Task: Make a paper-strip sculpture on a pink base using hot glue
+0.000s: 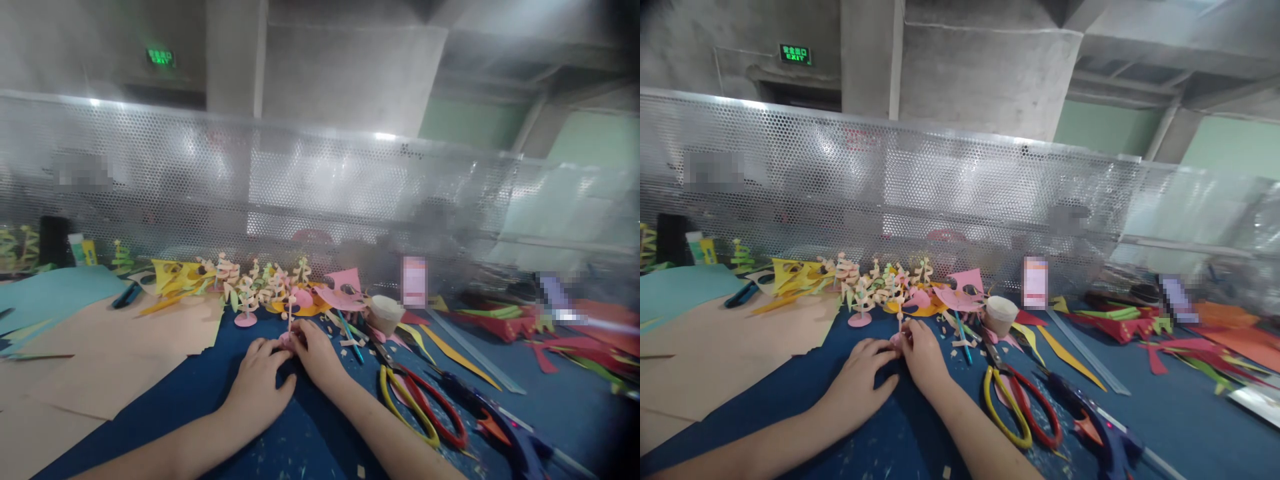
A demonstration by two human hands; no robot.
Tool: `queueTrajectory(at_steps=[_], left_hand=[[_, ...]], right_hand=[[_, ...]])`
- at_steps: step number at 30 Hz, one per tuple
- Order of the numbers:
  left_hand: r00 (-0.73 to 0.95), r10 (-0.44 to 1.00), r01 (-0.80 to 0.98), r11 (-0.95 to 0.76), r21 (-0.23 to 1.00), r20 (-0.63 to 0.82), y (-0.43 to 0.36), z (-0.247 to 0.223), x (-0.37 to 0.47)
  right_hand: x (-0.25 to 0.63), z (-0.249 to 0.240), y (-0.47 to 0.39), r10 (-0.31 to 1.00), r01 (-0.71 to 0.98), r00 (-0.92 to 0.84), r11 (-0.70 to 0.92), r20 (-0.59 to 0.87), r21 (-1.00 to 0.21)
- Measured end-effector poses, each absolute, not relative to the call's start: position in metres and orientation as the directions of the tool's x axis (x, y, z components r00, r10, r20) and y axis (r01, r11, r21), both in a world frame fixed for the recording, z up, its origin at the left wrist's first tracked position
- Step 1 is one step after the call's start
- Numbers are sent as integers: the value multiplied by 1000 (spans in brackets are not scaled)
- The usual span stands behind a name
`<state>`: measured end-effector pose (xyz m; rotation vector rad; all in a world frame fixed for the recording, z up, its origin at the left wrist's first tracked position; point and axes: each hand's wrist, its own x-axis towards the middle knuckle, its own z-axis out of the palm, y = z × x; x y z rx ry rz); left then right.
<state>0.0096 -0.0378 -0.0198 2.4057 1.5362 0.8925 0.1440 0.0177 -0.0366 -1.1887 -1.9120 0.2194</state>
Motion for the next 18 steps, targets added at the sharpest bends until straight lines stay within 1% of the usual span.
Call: queueTrajectory(at_steps=[6, 11, 18], left_hand=[[302, 882, 826, -432, 364, 361, -30, -25, 3], [299, 888, 834, -421, 356, 349, -17, -23, 0], [288, 898, 858, -397, 327, 334, -10, -16, 6]], right_hand=[[146, -41, 21, 787, 667, -127, 518, 603, -536], [145, -42, 21, 761, 665, -96, 528, 641, -528], [142, -41, 19, 734, 663, -98, 552, 672, -506]])
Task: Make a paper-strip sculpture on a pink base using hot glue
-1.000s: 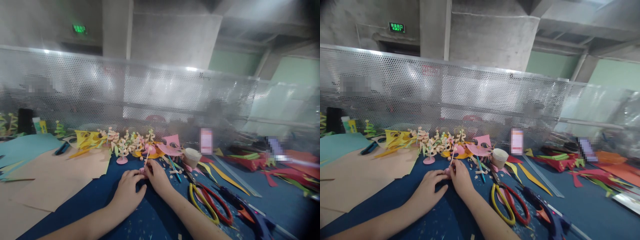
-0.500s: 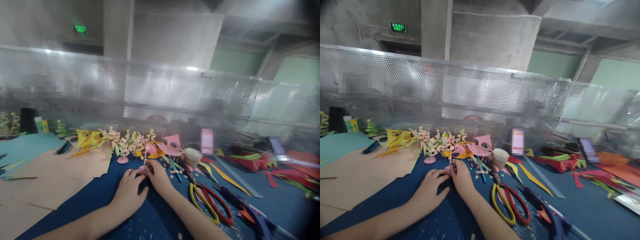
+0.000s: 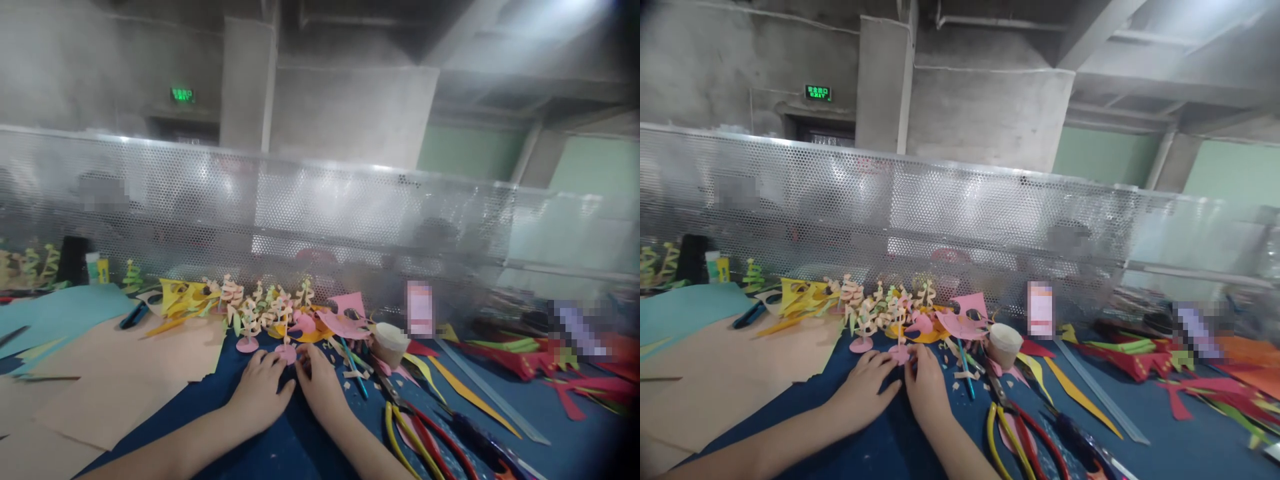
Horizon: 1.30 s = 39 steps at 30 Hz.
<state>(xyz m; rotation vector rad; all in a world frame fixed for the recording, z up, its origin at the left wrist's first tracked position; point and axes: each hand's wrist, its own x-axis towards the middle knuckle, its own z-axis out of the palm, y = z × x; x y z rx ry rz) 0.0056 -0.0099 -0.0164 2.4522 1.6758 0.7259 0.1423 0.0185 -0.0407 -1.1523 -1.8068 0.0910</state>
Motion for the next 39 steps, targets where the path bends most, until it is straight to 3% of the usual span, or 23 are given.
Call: queueTrajectory(at_steps=[14, 19, 22, 24, 27, 30, 34, 39], left_hand=[[286, 883, 839, -418, 348, 372, -7, -14, 0], [325, 858, 778, -482, 404, 397, -8, 20, -27], [429, 888, 770, -456, 446, 166, -12, 55, -63], [493, 869, 803, -436, 406, -41, -16, 76, -92], [439, 860, 885, -367, 286, -258, -23, 91, -131], [320, 891, 946, -282, 160, -323, -29, 85, -158], [348, 899, 932, -302, 198, -264, -32, 70, -174], [329, 888, 941, -278, 195, -321, -33, 72, -181]], right_hand=[[142, -39, 18, 733, 658, -96, 554, 673, -510], [143, -39, 19, 736, 676, -103, 545, 669, -495], [143, -39, 20, 745, 689, -99, 530, 660, -495], [143, -39, 20, 750, 690, -103, 527, 654, -496], [143, -40, 18, 754, 685, -125, 536, 645, -493], [143, -40, 17, 753, 683, -160, 552, 639, -479], [143, -42, 17, 744, 687, -188, 566, 641, -456], [142, -43, 17, 745, 697, -212, 569, 633, -436]])
